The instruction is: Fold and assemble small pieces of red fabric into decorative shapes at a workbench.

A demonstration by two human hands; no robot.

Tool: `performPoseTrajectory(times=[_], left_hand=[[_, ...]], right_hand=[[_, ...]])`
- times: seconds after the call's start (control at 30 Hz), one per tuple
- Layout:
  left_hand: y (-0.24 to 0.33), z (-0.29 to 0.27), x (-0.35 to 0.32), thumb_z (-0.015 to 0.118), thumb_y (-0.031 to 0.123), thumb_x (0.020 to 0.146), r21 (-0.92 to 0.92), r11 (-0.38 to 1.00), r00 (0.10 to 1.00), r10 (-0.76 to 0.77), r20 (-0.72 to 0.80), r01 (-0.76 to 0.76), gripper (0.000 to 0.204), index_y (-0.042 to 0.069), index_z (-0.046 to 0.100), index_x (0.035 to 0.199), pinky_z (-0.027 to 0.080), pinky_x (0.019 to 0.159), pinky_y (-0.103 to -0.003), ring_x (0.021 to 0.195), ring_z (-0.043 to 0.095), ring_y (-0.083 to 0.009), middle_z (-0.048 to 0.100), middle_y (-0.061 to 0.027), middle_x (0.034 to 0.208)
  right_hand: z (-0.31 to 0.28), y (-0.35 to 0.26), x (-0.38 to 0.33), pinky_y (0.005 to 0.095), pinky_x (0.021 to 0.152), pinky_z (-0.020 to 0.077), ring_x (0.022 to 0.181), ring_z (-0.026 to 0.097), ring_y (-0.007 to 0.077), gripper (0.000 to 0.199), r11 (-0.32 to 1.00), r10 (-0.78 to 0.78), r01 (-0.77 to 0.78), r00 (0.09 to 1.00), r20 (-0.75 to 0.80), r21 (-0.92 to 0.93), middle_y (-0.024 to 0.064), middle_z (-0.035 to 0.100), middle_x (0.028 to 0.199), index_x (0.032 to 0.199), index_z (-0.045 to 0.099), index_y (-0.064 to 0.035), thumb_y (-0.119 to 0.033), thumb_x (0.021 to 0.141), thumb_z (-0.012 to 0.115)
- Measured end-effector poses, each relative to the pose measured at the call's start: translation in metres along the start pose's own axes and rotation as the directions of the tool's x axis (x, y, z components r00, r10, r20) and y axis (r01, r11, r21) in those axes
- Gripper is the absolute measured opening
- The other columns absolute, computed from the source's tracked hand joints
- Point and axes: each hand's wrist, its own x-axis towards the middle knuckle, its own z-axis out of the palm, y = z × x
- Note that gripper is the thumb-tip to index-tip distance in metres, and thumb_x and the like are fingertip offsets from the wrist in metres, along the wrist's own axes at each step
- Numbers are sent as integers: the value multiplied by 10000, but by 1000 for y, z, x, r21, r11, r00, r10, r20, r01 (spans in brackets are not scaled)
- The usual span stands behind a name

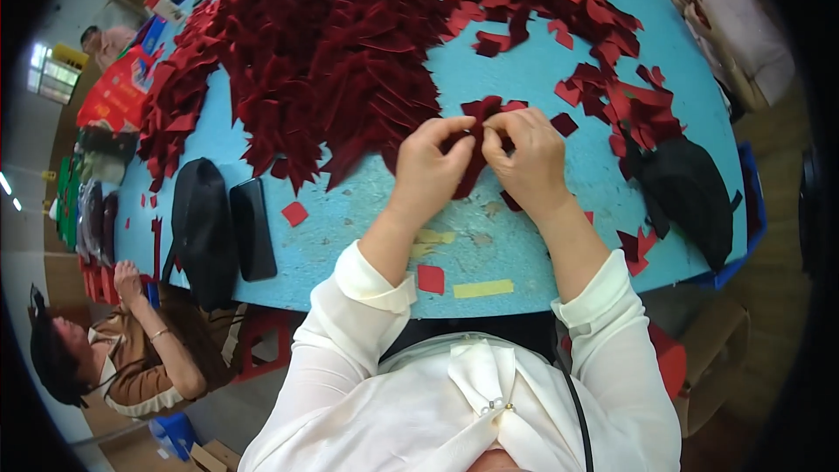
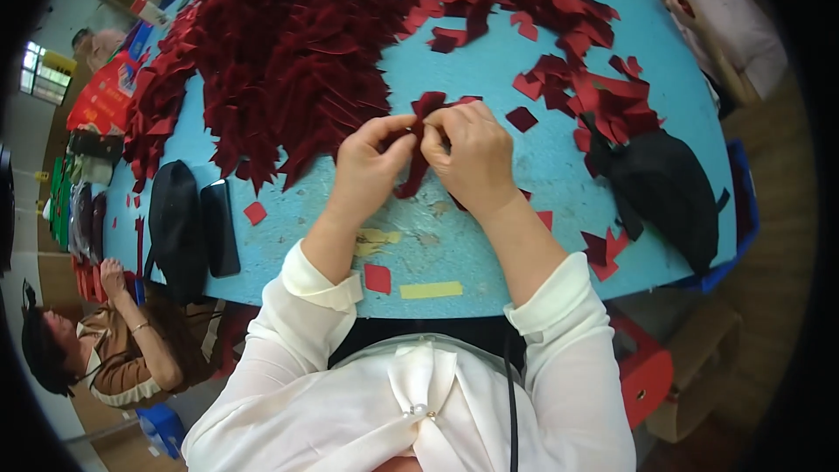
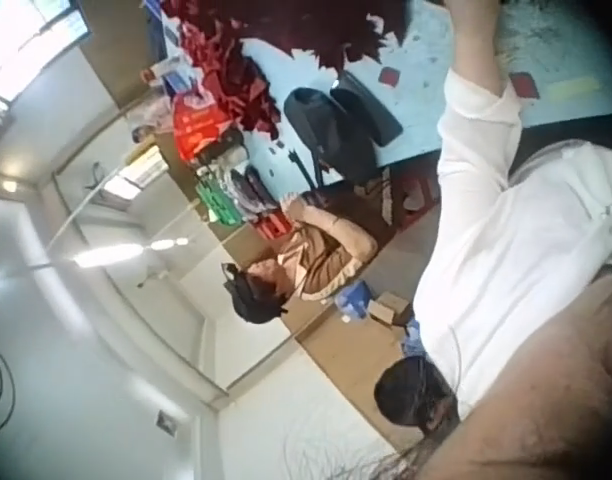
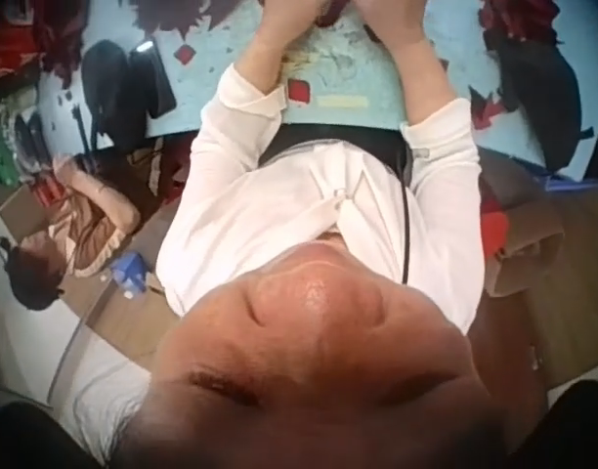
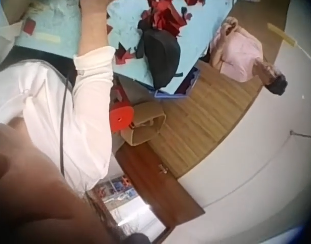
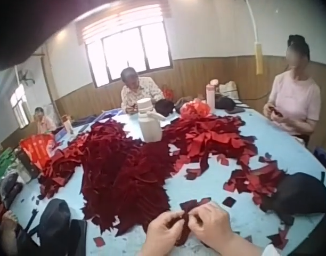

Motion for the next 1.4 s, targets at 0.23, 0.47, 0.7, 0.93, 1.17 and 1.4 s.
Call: performPoseTrajectory(times=[0.23, 0.47, 0.7, 0.93, 1.17, 1.4], left_hand=[[5, -6, 4, 597, 51, 924, -564, 777, 955, -286, 79, 279, 431, -24, 494, 1335, 513, 826, -250, 964, 590, -108, 600, -71, 1164], [7, -2, 0, 610, 33, 912, -609, 757, 971, -213, 108, 235, 299, -2, 542, 1201, 497, 844, -242, 941, 590, -106, 608, -45, 1075], [8, 1, 0, 710, -24, 780, 28, 977, 967, 213, -137, -211, 172, 60, 603, 884, 441, 623, -238, 761, 545, -112, 606, -15, 833], [13, -6, 4, 772, -33, 702, 462, 747, 833, 552, -32, -478, 206, 60, 691, 868, 402, 624, -250, 741, 511, -134, 575, -17, 818], [11, -3, 6, 779, -27, 687, 578, 668, 815, 579, -8, -469, 202, 58, 706, 856, 414, 573, -271, 672, 529, -155, 603, -27, 749], [10, -4, 3, 789, 84, 693, 660, 614, 830, 557, 28, -434, 177, 124, 686, 831, 450, 533, -287, 650, 567, -177, 628, 2, 742]], right_hand=[[-15, -8, -4, 296, 616, 490, 692, 603, 191, 97, 941, 283, -306, 946, 160, 143, 79, 633, 797, 883, 643, -48, -108, 829, 695], [-6, -9, -9, 262, 642, 472, 735, 571, 102, 191, 624, 468, -599, 801, 374, 502, 23, 629, 819, 980, 625, -12, -161, 877, 686], [-8, -9, -11, 223, 598, 464, 700, 555, 58, 176, 540, 569, -733, 680, 462, 414, 12, 624, 810, 928, 602, 13, -85, 837, 716], [-5, -6, -9, 312, 557, 488, 626, 611, 196, 180, 923, 335, -363, 922, 195, 131, 103, 617, 753, 878, 605, 23, -48, 759, 720], [-3, -5, -13, 368, 561, 499, 642, 601, 288, 239, 995, 93, -87, 983, 160, -41, 113, 603, 761, 924, 603, -3, 2, 699, 680], [-5, -5, -14, 365, 574, 502, 656, 605, 276, 268, 995, 83, -71, 978, 189, -68, 111, 607, 771, 971, 602, -1, 13, 711, 666]])
